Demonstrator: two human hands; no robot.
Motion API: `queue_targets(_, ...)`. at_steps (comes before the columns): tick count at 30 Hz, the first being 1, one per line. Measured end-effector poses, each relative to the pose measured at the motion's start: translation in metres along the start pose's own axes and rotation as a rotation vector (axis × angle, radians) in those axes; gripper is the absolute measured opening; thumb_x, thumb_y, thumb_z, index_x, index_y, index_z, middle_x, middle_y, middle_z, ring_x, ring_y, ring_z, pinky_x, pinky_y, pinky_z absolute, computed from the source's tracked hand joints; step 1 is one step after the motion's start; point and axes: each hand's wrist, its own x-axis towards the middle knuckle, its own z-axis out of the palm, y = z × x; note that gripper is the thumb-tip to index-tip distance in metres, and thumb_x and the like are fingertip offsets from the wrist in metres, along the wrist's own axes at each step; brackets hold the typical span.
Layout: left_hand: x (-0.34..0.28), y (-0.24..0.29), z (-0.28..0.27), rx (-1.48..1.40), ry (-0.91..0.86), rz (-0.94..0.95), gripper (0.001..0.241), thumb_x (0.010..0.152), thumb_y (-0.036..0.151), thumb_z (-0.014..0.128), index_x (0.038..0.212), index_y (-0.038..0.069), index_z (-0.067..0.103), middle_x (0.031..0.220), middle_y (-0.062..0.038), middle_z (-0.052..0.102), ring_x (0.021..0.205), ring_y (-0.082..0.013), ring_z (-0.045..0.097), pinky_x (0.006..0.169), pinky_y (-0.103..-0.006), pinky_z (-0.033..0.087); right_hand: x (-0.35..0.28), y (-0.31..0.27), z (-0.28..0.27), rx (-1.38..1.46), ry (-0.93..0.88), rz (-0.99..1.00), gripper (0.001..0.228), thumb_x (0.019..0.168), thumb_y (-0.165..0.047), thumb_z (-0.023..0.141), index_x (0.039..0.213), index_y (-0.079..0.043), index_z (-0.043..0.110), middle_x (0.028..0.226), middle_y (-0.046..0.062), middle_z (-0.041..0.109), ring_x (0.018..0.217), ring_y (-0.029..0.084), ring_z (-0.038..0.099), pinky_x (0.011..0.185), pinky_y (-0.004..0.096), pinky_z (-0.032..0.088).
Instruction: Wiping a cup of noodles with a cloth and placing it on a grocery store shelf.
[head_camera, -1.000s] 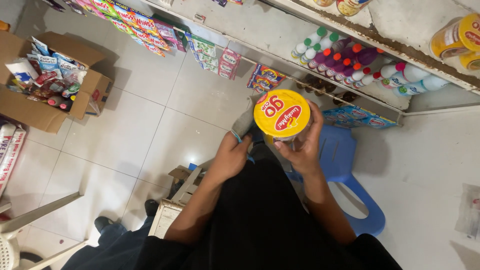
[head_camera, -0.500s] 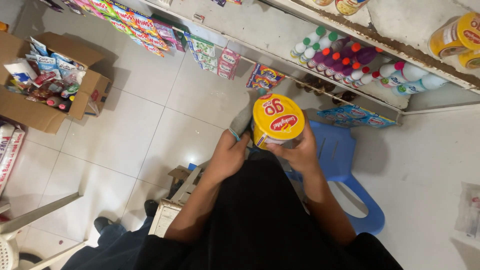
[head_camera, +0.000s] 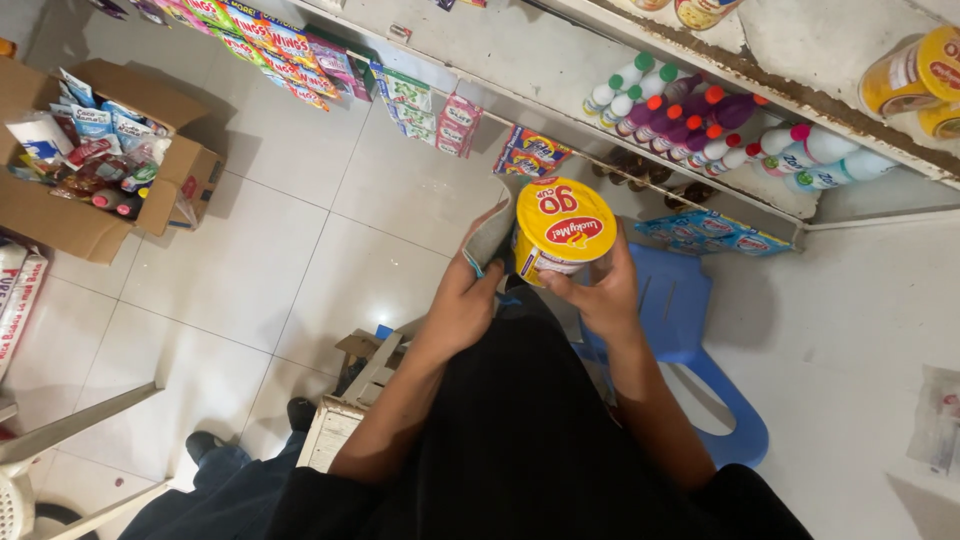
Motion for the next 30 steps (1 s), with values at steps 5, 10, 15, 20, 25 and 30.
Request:
queue_targets(5,0.002,-0.003,-0.001,-0.023,0.009,0.012,0.058,0.088,-0.016,0.045,0.145,-0.012,0.046,0.148,-0.027,0.045,0.144,-0.037,0.036,0.121,-0.0556,0.027,-0.001,0.003,-0.004,-0.005,-0.014,0.023,0.078,0.066,0.0,0.093,0.131,-0.004,0.049,0.122,0.013,0.062,0.124,0.024,0.058,0.112,0.041,0.041)
queue_targets(10,0.002,0.005,-0.003,-0.034,0.003,-0.026,0.058,0.089,-0.015,0.042,0.146,-0.009,0.048,0.146,-0.023,0.047,0.144,-0.0352,0.038,0.121,-0.0545,0.029,-0.003,0.003,-0.002,-0.003,0.001,0.052,0.076,0.068,-0.002,0.093,0.13,-0.005,0.05,0.121,0.012,0.062,0.122,0.023,0.058,0.111,0.041,0.04)
queue_targets(15,0.003,-0.003,-0.007,0.007,-0.018,-0.034,0.057,0.089,-0.014,0.045,0.145,-0.007,0.05,0.145,-0.021,0.049,0.144,-0.0346,0.04,0.121,-0.0523,0.031,-0.004,0.004,-0.004,0.013,0.005,0.062,0.075,0.07,-0.006,0.092,0.132,-0.004,0.049,0.122,0.014,0.063,0.121,0.023,0.059,0.111,0.042,0.041)
queue_targets(20,0.003,-0.006,-0.005,0.031,-0.028,-0.028,0.058,0.088,-0.014,0.047,0.145,-0.008,0.049,0.145,-0.023,0.049,0.144,-0.0363,0.041,0.121,-0.053,0.03,-0.003,0.006,-0.003,-0.008,0.02,0.051,0.074,0.07,-0.006,0.092,0.131,-0.004,0.049,0.12,0.013,0.064,0.119,0.021,0.059,0.11,0.042,0.041)
queue_targets(25,0.004,0.002,-0.003,0.083,-0.035,-0.01,0.057,0.088,-0.012,0.048,0.145,-0.008,0.05,0.145,-0.023,0.049,0.144,-0.0373,0.042,0.121,-0.0533,0.03,-0.005,0.012,-0.007,-0.01,0.032,0.065,0.071,0.072,-0.006,0.091,0.13,-0.003,0.05,0.119,0.014,0.065,0.117,0.024,0.062,0.109,0.043,0.043)
queue_targets(30,0.004,0.007,-0.003,0.116,-0.041,-0.041,0.058,0.086,-0.013,0.047,0.143,-0.008,0.052,0.141,-0.024,0.053,0.14,-0.0397,0.046,0.118,-0.0533,0.034,-0.007,0.009,-0.003,-0.025,0.047,0.046,0.07,0.072,-0.008,0.091,0.129,-0.002,0.051,0.118,0.014,0.065,0.116,0.022,0.061,0.106,0.04,0.045)
